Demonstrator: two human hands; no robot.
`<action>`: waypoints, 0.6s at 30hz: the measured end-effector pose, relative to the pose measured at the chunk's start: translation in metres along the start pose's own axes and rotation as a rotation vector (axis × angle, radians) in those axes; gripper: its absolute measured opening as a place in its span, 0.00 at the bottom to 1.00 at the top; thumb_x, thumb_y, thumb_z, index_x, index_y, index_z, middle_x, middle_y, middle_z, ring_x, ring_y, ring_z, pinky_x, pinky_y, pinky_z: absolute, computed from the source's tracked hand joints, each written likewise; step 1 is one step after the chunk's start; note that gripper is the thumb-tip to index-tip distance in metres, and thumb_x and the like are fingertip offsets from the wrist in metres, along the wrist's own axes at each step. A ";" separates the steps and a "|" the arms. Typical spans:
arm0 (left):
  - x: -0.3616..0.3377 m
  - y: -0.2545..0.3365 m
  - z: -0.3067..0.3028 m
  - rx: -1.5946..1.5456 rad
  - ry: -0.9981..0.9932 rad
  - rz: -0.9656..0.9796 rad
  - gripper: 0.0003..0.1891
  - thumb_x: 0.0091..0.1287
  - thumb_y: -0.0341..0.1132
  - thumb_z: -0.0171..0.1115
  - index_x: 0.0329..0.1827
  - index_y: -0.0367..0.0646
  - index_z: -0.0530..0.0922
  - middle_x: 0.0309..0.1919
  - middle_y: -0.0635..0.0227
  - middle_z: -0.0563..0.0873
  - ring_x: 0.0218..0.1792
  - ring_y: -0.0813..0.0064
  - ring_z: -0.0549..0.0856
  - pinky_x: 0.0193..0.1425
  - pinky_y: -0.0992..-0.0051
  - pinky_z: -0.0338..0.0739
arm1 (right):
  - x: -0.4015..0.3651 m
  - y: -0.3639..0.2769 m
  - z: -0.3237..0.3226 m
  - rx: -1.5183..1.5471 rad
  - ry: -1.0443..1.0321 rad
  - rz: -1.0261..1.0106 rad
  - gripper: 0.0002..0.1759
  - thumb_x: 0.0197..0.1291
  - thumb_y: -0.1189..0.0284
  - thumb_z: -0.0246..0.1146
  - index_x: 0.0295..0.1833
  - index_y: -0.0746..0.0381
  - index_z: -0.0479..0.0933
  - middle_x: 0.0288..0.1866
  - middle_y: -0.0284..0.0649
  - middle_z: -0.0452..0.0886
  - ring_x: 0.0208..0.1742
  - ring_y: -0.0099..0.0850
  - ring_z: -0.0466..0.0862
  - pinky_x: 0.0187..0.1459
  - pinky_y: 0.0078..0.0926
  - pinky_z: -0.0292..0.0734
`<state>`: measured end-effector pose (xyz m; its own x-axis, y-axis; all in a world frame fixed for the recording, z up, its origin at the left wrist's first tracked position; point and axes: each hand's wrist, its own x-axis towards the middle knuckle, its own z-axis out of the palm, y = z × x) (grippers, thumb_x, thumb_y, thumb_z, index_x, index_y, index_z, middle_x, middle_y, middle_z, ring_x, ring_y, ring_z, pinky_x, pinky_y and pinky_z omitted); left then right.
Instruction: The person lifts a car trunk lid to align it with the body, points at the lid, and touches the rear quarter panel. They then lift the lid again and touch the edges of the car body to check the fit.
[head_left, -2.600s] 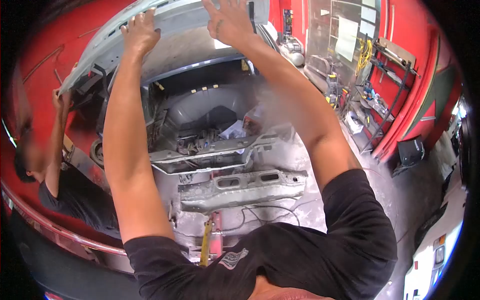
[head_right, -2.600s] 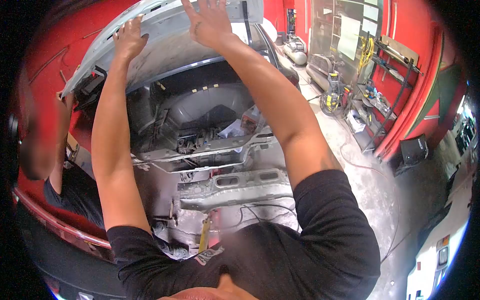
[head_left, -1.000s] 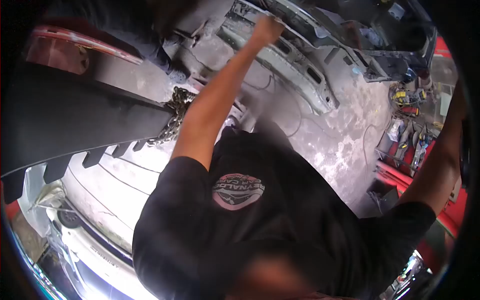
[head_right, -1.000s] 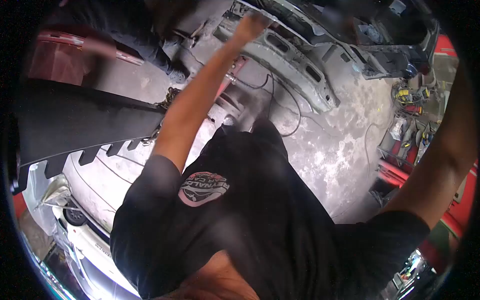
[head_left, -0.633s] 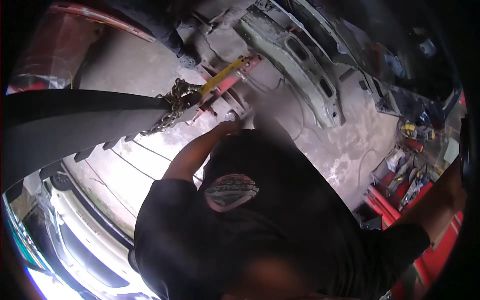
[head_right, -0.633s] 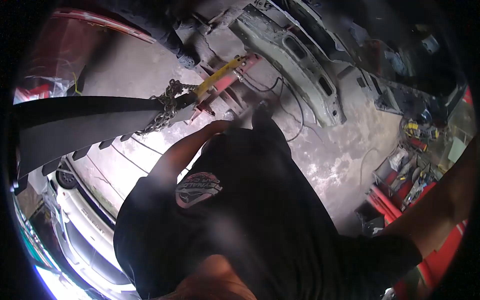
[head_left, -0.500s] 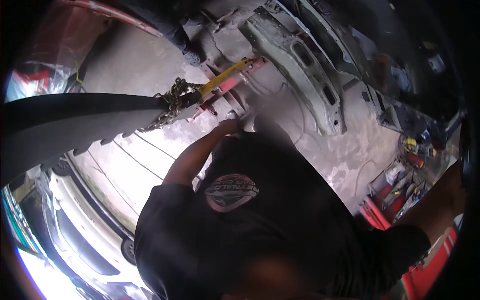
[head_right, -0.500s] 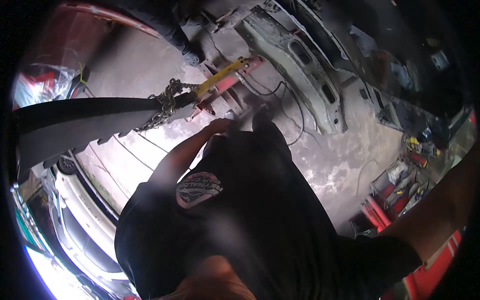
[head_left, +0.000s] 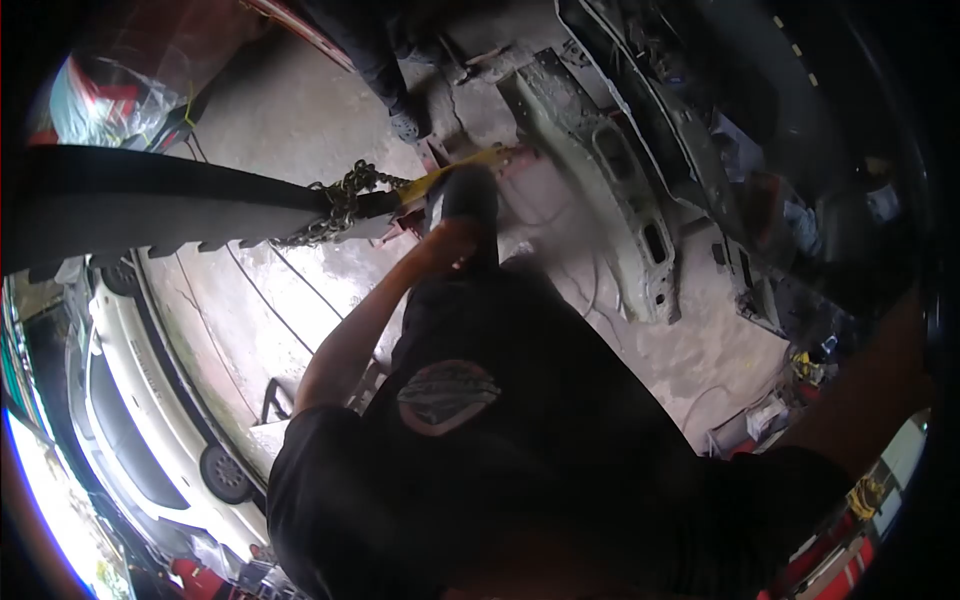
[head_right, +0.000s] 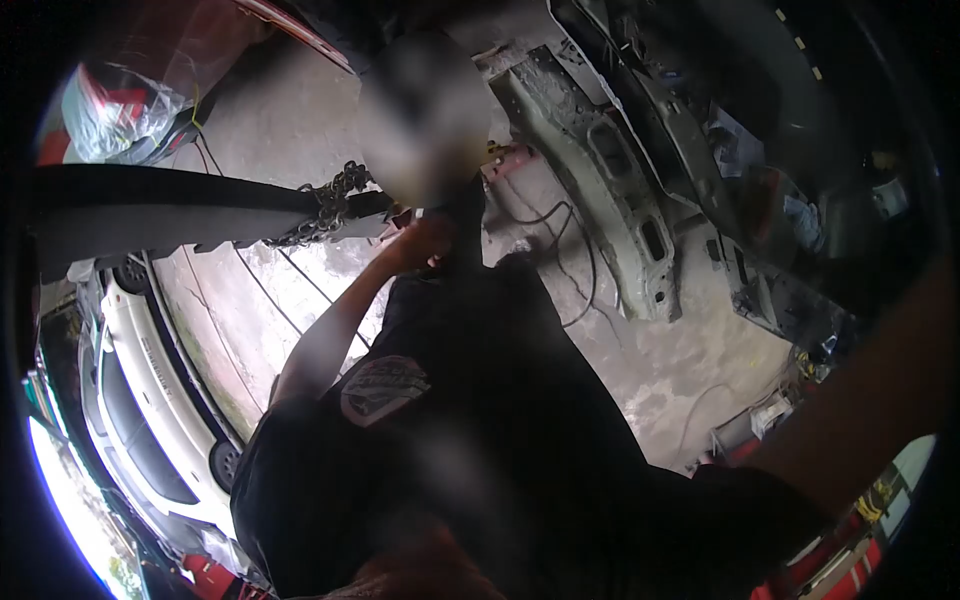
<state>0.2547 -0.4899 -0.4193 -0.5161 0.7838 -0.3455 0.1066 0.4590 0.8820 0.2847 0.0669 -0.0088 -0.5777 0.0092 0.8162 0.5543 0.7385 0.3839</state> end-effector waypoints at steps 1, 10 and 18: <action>-0.002 0.025 -0.008 -0.379 0.033 -0.195 0.13 0.70 0.25 0.59 0.55 0.38 0.83 0.40 0.61 0.87 0.35 0.71 0.89 0.39 0.69 0.86 | -0.001 0.002 -0.002 0.005 0.008 -0.002 0.20 0.73 0.55 0.63 0.53 0.63 0.80 0.43 0.45 0.84 0.42 0.37 0.80 0.45 0.49 0.73; -0.015 0.091 -0.084 -0.307 0.500 -0.004 0.14 0.76 0.28 0.58 0.61 0.33 0.79 0.32 0.65 0.89 0.29 0.77 0.87 0.33 0.76 0.82 | -0.007 0.016 -0.009 0.011 0.051 0.004 0.20 0.72 0.55 0.65 0.49 0.64 0.81 0.39 0.44 0.84 0.37 0.36 0.79 0.40 0.46 0.72; 0.047 0.052 -0.108 -0.228 0.388 0.057 0.14 0.74 0.26 0.57 0.60 0.33 0.80 0.32 0.66 0.87 0.34 0.78 0.87 0.37 0.76 0.83 | -0.001 0.026 -0.008 -0.017 0.073 0.029 0.21 0.72 0.55 0.66 0.45 0.66 0.82 0.34 0.43 0.84 0.32 0.35 0.78 0.36 0.44 0.72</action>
<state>0.1441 -0.4740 -0.3550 -0.7997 0.5706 -0.1868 -0.0230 0.2819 0.9592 0.3042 0.0803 0.0042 -0.5165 -0.0192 0.8561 0.5806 0.7270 0.3665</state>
